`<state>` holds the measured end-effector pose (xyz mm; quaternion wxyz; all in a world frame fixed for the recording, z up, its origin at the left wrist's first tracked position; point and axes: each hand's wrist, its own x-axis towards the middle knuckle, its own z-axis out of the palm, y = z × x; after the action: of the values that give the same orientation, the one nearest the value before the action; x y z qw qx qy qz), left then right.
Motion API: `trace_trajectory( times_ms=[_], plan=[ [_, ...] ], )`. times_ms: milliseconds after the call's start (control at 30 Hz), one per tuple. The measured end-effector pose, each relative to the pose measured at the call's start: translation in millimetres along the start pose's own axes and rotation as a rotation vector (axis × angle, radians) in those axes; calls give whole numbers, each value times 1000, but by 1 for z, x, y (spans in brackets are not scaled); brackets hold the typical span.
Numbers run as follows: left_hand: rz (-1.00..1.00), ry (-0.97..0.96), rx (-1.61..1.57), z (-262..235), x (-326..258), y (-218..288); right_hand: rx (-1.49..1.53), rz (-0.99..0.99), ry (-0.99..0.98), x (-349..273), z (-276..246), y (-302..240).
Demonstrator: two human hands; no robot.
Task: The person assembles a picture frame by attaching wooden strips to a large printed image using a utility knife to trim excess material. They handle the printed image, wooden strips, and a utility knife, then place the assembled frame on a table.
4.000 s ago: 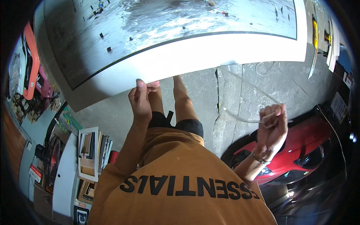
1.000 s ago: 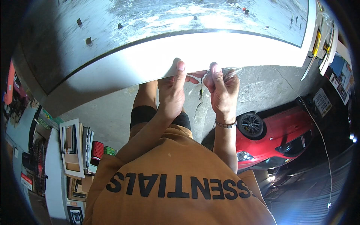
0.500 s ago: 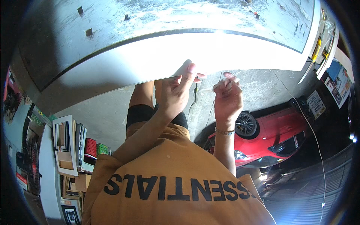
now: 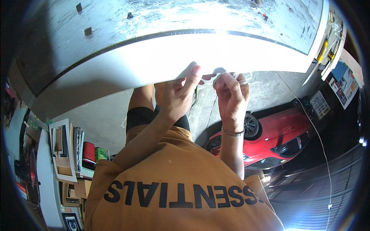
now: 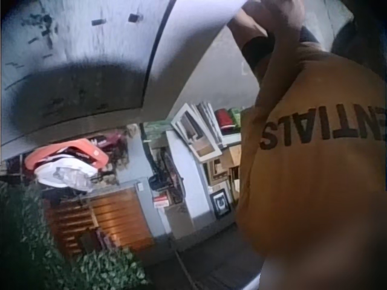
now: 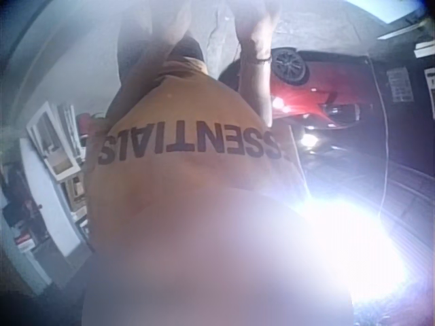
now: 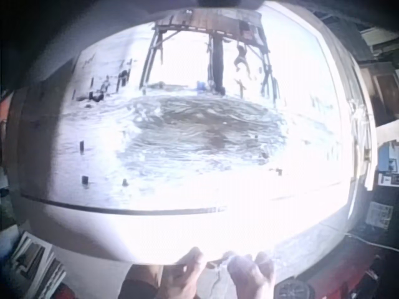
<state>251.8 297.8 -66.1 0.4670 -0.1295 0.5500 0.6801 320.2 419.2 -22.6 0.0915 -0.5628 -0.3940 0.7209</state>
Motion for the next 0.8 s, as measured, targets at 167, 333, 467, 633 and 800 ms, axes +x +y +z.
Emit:
trace_trajectory(
  times_ms=[167, 333, 467, 633, 800],
  plan=[
    [-21, -2, 20, -1, -1, -2, 20, 13, -17, 5, 2, -1],
    [45, 15, 66, 0, 0, -1, -8, -18, 41, 3, 11, -3],
    [43, 19, 3, 2, -1, 2, -60, -35, 27, 5, 11, -4],
    [68, 23, -15, 3, -1, 6, -60, 2, -6, 5, 5, -4],
    [65, 13, 56, 1, 1, 3, -18, 12, -10, 6, 1, -5]
  ],
)
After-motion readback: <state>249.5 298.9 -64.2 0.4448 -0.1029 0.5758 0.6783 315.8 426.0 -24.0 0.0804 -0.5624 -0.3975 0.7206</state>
